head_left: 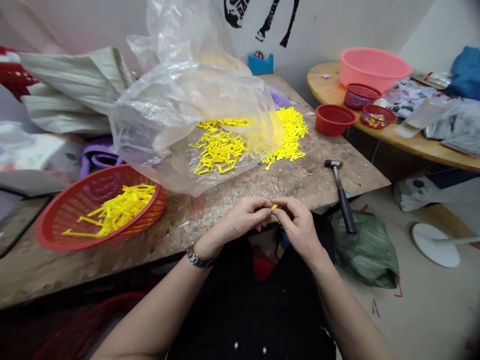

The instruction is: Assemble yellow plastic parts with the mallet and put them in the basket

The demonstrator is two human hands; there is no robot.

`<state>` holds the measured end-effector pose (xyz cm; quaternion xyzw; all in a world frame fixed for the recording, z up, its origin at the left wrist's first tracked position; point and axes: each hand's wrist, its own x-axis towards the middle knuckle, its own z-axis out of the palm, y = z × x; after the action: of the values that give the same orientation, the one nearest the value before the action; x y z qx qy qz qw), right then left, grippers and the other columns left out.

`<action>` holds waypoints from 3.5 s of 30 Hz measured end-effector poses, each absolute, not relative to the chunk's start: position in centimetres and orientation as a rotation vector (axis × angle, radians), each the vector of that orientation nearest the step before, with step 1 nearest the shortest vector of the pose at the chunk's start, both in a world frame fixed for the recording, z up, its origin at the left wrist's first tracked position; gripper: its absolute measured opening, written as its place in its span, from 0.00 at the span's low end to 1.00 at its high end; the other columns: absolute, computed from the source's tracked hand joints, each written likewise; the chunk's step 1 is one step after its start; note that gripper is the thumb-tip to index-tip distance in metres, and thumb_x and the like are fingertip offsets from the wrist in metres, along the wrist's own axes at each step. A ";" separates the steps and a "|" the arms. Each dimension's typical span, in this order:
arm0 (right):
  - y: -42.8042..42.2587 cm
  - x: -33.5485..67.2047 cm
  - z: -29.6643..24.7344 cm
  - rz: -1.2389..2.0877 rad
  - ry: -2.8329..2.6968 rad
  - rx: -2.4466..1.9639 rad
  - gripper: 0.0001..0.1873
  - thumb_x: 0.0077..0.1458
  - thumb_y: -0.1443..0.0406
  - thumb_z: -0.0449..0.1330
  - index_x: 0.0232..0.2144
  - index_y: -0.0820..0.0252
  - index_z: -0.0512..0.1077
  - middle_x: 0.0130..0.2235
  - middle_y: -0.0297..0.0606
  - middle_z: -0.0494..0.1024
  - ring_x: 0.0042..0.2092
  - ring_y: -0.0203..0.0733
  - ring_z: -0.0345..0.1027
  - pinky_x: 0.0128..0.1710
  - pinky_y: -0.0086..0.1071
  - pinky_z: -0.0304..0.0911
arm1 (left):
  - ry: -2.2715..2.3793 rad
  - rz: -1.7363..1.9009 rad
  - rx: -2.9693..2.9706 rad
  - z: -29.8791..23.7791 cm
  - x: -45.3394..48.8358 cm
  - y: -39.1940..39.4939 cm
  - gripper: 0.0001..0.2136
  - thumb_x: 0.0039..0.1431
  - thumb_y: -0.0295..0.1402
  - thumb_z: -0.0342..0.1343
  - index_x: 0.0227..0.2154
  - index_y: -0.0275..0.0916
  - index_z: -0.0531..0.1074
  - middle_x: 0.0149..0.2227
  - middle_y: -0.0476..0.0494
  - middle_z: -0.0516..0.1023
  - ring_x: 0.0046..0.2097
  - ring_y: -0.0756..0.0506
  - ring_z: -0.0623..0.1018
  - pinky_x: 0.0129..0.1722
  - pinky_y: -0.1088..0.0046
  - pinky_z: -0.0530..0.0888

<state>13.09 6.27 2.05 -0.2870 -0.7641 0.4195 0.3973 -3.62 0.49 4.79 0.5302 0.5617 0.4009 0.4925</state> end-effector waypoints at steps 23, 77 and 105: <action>11.0 9.4 2.1 1.265 -1.840 -0.794 0.09 0.57 0.59 0.58 0.32 0.57 0.75 0.30 0.33 0.77 0.31 0.38 0.69 0.36 0.32 0.66 | 1.386 1.497 1.024 2.0 -4.7 0.8 0.14 0.58 0.45 0.61 0.35 0.38 0.71 0.23 0.51 0.74 0.21 0.52 0.74 0.20 0.80 0.70; 19.4 9.0 1.4 0.551 -2.198 -1.179 0.08 0.53 0.69 0.53 0.28 0.57 0.73 0.31 0.35 0.79 0.36 0.43 0.71 0.40 0.33 0.62 | 1.357 1.524 0.808 1.7 -4.9 1.2 0.15 0.49 0.43 0.67 0.30 0.37 0.72 0.26 0.48 0.76 0.23 0.53 0.73 0.19 0.83 0.68; 6.6 15.2 0.3 0.972 -2.002 -0.785 0.07 0.62 0.63 0.57 0.34 0.54 0.75 0.36 0.36 0.79 0.38 0.42 0.73 0.42 0.36 0.67 | 1.246 1.388 0.910 2.0 -2.8 0.7 0.11 0.52 0.39 0.67 0.31 0.36 0.75 0.26 0.49 0.75 0.24 0.54 0.74 0.24 0.81 0.72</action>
<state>15.20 6.58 0.33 -0.3075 -0.7844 0.3809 0.3808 -2.84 0.69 1.98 0.3774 0.5171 0.5761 0.5082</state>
